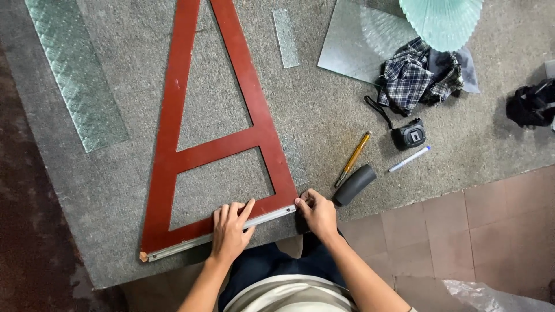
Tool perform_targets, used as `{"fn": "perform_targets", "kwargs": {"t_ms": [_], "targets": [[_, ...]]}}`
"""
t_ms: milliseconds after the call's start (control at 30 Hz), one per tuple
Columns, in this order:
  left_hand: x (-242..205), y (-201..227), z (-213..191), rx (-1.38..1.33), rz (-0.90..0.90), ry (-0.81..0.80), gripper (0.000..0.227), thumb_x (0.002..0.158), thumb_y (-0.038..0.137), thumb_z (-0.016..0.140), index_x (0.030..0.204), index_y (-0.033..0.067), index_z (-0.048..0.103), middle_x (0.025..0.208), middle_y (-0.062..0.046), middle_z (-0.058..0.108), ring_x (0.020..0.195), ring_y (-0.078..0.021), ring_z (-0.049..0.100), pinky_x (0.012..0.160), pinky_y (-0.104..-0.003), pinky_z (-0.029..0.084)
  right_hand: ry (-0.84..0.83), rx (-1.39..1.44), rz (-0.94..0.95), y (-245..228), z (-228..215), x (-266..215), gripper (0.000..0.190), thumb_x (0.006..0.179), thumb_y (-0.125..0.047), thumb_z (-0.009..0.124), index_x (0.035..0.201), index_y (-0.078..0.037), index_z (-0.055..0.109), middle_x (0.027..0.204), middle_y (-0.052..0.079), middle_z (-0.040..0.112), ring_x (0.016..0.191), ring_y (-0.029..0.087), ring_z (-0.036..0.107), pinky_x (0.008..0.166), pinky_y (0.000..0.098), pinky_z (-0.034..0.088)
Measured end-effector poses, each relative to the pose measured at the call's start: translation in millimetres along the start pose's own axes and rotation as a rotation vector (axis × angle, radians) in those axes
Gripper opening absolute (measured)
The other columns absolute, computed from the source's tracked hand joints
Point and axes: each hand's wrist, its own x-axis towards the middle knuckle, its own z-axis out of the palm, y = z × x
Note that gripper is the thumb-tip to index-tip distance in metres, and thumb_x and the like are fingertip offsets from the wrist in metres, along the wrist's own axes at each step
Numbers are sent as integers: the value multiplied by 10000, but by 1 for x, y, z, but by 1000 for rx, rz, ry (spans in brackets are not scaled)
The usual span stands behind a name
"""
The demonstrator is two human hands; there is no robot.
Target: Measuring and marking glass sheets with a triangle ruler and pencil, then handling and inspecting circular glass components on a workbench.
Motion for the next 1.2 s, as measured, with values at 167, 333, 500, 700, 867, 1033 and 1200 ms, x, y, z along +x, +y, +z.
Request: {"fn": "perform_targets", "kwargs": {"t_ms": [167,333,500,700,867,1033,1200], "targets": [[1,-2,3,16,-7,-27,848,771,392,963,1539,209,655,1138,-38,627,999,-257,551,874,-443,481,-7,11,4,-4,-2,-2,271,1011,-402,779,848,-221,659,672,-43,716,608,135,619,628,343,474],[1,-4,6,17,0,-32,852,762,365,971,1539,216,655,1132,-33,621,1001,-254,555,855,-442,481,5,25,-1,-2,-1,-1,273,1007,-417,776,851,-226,660,654,-38,687,603,149,588,637,352,463],[3,-3,3,6,-12,-51,848,776,369,963,1548,215,648,1137,-36,630,1018,-259,558,861,-448,477,18,35,-13,-2,0,-2,261,1009,-393,776,855,-220,656,667,-38,708,608,150,607,652,346,478],[2,0,1,-2,-19,-34,836,778,341,961,1545,207,655,1134,-41,627,1017,-265,559,865,-453,479,12,51,-15,0,-1,-3,258,1014,-370,782,858,-209,655,670,-20,709,599,147,590,642,337,471],[2,1,2,-3,-15,-35,841,774,338,963,1544,211,651,1138,-36,626,1015,-262,555,861,-446,475,18,44,-31,4,0,-2,274,1015,-372,786,850,-205,646,669,-20,685,603,156,562,645,338,454],[0,0,6,-5,-21,-24,851,765,346,973,1545,221,657,1146,-28,637,1019,-247,564,887,-444,475,25,51,-36,6,2,-2,266,1008,-351,797,839,-204,654,653,-21,663,602,150,540,656,327,458],[2,2,4,5,-28,-35,862,747,354,980,1540,240,660,1146,-20,628,1018,-253,565,852,-448,473,8,33,-13,2,-2,-3,259,1011,-370,783,853,-209,656,676,-21,722,599,154,585,648,337,469]]}}
